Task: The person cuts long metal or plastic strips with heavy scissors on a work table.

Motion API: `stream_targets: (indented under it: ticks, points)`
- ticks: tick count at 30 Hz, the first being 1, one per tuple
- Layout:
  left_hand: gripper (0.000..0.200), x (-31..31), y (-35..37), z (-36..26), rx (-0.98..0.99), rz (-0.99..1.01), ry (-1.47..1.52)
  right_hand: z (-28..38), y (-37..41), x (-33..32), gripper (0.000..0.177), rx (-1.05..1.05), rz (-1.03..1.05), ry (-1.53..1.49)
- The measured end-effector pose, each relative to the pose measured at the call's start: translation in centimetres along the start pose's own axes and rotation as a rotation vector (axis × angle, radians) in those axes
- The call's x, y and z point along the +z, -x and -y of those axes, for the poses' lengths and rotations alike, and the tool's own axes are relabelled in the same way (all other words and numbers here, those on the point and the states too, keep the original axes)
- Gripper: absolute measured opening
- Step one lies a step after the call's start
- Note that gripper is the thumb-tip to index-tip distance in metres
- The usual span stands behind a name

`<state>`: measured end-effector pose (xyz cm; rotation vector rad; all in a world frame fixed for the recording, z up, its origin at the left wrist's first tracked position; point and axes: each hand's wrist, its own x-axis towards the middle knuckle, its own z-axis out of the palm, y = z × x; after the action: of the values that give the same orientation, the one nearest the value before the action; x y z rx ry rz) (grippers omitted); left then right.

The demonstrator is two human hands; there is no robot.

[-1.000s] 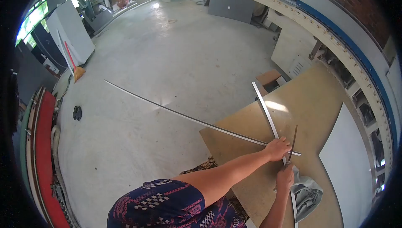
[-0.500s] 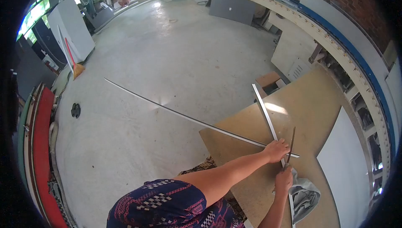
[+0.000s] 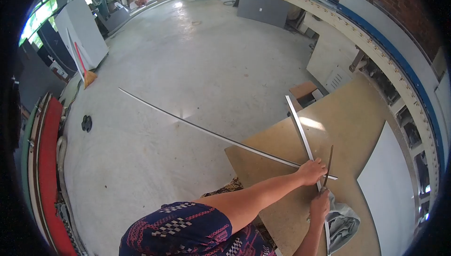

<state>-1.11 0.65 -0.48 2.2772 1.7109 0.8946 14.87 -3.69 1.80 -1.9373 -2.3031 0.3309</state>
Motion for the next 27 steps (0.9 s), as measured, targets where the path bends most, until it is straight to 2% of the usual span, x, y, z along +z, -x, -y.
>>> stream_targets:
  ticks: [3,8,10,18,27]
  points:
    - [0.017,0.1,0.1,0.1,0.009,-0.014,0.008,0.6,-0.3,-0.2,0.030,0.009,0.012,0.013]
    - [0.018,0.1,0.1,0.1,0.016,-0.006,0.007,-2.4,6.2,0.8,0.031,0.005,-0.025,0.013]
    - [0.018,0.3,0.3,0.1,0.017,-0.028,-0.010,-1.9,6.5,-0.1,0.031,0.043,0.033,-0.019]
    - [0.020,0.4,0.2,0.1,0.026,-0.034,-0.041,0.4,-0.9,0.2,0.031,-0.013,-0.034,0.002]
    - [0.021,-0.2,0.3,-0.2,0.034,-0.025,-0.032,-2.5,6.5,0.5,0.033,0.035,0.011,-0.011]
